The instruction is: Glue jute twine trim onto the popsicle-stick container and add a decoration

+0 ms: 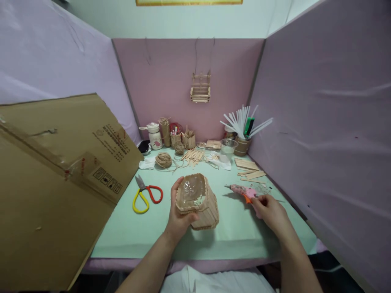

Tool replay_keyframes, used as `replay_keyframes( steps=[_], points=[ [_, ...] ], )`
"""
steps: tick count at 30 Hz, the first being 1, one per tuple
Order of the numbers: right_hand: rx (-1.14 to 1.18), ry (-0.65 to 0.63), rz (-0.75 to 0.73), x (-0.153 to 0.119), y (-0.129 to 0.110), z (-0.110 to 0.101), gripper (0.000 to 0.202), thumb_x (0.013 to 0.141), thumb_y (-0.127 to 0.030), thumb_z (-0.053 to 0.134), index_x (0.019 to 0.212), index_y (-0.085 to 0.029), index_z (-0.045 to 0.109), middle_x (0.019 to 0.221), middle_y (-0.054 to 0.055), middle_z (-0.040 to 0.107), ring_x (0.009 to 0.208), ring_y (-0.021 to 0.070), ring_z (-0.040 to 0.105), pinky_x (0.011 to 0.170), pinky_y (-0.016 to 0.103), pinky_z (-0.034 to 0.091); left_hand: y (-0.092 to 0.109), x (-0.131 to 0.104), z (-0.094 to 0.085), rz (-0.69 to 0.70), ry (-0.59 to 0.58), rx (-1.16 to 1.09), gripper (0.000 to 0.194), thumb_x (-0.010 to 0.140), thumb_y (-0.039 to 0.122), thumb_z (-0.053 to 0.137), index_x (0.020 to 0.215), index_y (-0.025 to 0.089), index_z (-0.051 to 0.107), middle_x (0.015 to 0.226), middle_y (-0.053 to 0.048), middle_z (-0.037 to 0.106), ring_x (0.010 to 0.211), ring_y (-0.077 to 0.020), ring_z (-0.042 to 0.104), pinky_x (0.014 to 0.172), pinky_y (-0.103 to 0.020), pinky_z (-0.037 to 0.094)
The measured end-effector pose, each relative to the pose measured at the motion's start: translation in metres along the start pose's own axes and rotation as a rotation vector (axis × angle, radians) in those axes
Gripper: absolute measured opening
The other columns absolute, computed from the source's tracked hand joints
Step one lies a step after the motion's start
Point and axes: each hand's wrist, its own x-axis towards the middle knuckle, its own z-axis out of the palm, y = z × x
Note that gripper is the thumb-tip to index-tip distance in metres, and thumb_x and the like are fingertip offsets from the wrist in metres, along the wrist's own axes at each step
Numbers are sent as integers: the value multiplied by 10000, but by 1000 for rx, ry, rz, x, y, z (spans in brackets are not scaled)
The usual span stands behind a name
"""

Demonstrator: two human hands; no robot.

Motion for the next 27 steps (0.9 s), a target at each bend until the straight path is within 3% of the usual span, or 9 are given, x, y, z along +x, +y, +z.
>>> replay_keyframes(
  steps=[3, 6, 10, 14, 17, 22, 27],
  points=[
    [136, 80, -68, -3, -5, 5, 281, 742, -480, 494, 731, -212, 574, 642, 57, 680, 603, 220, 615, 561, 295, 408, 1, 1, 1, 38, 40, 17, 1052, 522, 501, 855, 1404, 276, 328, 1442, -143, 408, 1299, -328, 446, 1072, -421, 384],
    [83, 150, -98, -10, -16, 12, 312, 760, -494, 489, 791, -201, 591, 755, 92, 700, 696, 240, 637, 622, 310, 425, 2, 2, 2, 49, 78, 22, 1023, 537, 492, 851, 1396, 277, 338, 1436, -140, 420, 1298, -323, 452, 1066, -417, 392],
    [-63, 4, -163, -23, -29, 23, 378, 809, -573, 481, 742, -214, 576, 733, 96, 692, 681, 237, 628, 596, 300, 392, 3, 3, 1, 32, 102, 34, 992, 576, 473, 836, 1404, 284, 325, 1423, -138, 444, 1265, -314, 492, 1037, -407, 421],
    [-182, -68, -252, -27, -31, 30, 277, 769, -479, 589, 747, -204, 568, 807, 107, 697, 716, 232, 627, 585, 281, 357, 4, 2, 0, 34, 123, 60, 998, 574, 503, 826, 1406, 285, 318, 1429, -137, 436, 1277, -319, 481, 1049, -426, 411],
    [-138, -136, -202, -24, -30, 32, 265, 801, -467, 555, 768, -204, 569, 776, 82, 695, 668, 214, 626, 570, 274, 351, 4, 2, -1, 34, 138, 89, 996, 582, 517, 816, 1410, 286, 312, 1400, -135, 464, 1265, -315, 494, 1055, -436, 402],
    [-139, -94, -241, -20, -27, 35, 289, 829, -469, 524, 785, -192, 595, 791, 97, 696, 691, 222, 621, 586, 286, 353, 4, 3, -1, 41, 138, 71, 979, 584, 507, 820, 1398, 291, 323, 1405, -131, 461, 1258, -311, 502, 1057, -435, 398],
    [-114, -144, -306, -19, -28, 34, 359, 843, -514, 480, 675, -207, 565, 727, 96, 676, 687, 227, 602, 599, 304, 368, 4, 2, 0, 35, 141, 56, 990, 583, 516, 817, 1403, 297, 308, 1410, -131, 456, 1260, -312, 497, 1048, -436, 406]
  ],
)
